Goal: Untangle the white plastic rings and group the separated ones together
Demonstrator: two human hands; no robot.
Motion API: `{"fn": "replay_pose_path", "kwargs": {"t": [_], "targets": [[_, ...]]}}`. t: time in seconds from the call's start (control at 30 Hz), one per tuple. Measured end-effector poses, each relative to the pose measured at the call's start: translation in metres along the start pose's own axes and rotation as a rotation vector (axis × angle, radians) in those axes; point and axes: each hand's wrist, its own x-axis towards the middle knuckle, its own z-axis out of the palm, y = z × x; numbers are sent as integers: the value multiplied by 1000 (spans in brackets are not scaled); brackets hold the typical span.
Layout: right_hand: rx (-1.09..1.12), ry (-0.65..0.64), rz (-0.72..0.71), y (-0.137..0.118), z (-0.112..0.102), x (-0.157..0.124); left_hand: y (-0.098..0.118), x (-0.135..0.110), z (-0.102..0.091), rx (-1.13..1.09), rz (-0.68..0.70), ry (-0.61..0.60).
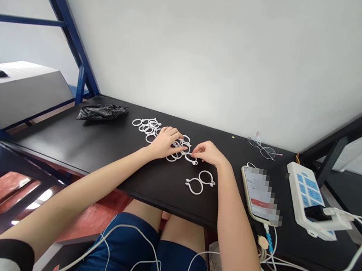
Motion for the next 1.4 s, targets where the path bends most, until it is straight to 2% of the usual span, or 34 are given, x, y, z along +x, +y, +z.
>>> {"fn": "replay_pose_path", "kwargs": {"t": [0.2,0.5,0.9,1.13,1.4], "targets": [[3,48,-97,-4,8,3,6,1,-7,-14,130,-10],[13,170,-189,-6,6,3,11,1,-4,0,254,-66],[92,255,-260,-9,11,5,10,1,-2,-74,260,-61],[151,257,-216,-12,12,3,10,0,1,-57,268,-43],[178,187,-152,-16,11,-1,4,1,-1,37,94,78]]}}
